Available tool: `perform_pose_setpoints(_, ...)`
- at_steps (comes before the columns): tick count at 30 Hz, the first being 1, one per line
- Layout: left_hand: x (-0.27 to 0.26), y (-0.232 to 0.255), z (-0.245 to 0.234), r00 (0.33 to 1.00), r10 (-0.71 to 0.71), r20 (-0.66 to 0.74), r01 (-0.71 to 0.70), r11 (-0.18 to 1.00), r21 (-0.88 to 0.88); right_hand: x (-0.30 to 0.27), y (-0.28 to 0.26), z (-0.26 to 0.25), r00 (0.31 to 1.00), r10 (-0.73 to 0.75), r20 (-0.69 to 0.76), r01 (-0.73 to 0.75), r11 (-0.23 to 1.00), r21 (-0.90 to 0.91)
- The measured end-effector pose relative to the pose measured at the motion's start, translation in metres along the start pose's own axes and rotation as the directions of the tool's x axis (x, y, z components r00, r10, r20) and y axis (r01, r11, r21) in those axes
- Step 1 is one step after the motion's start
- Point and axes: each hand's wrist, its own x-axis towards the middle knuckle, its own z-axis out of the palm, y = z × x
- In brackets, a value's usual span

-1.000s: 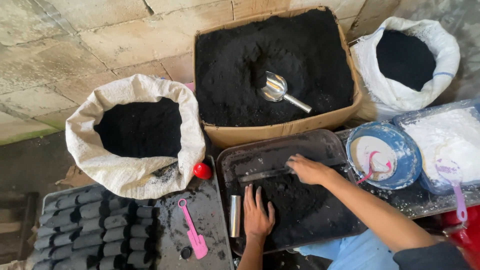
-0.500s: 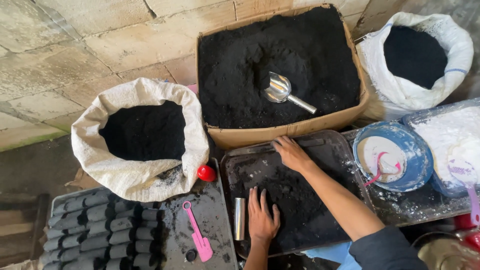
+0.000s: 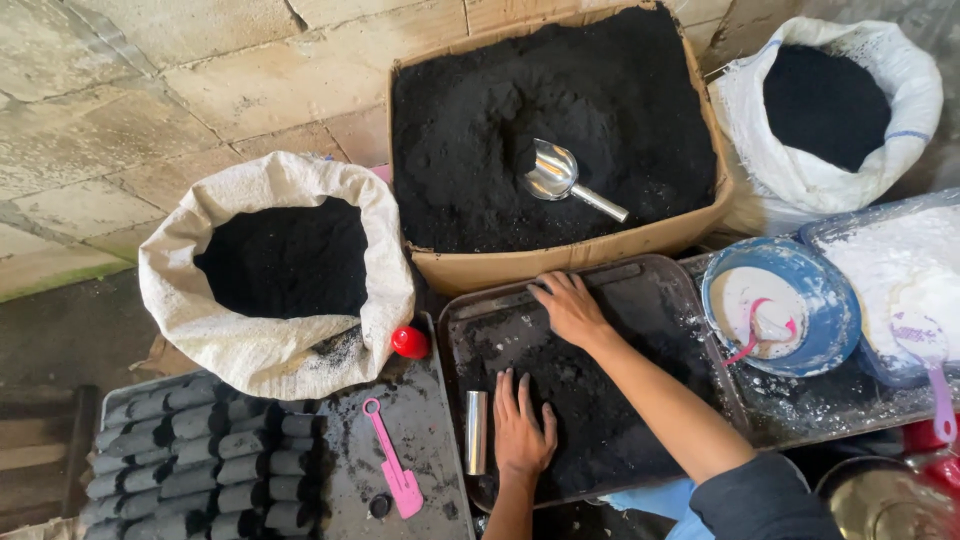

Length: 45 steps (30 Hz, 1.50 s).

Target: The person scoops black powder into a cylindrical mold on a tray, packs it with a metal rod, and removes excess powder. They then eject the formed briquette onto a tray and repeat the process.

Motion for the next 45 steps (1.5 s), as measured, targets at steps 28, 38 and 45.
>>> perform_pose_setpoints(28, 0.017, 0.017, -0.001, 0.995, -0.081, -0.052, 0.064, 0.962, -0.266, -0.161, -0.005, -0.018, 0.787, 0.616, -0.036, -0.551, 0.728, 0.408)
perform_pose_setpoints(38, 0.028, 0.043, 0.032, 0.996, 0.089, 0.013, -0.072, 0.874, -0.481, -0.139, -0.046, -0.007, 0.953, 0.253, -0.166, -0.14, 0.854, 0.5)
perform_pose_setpoints(45, 0.033, 0.043, 0.037, 0.997, 0.075, -0.034, -0.082, 0.947, -0.311, -0.124, -0.049, 0.015, 0.931, 0.302, -0.204, -0.21, 0.902, 0.379)
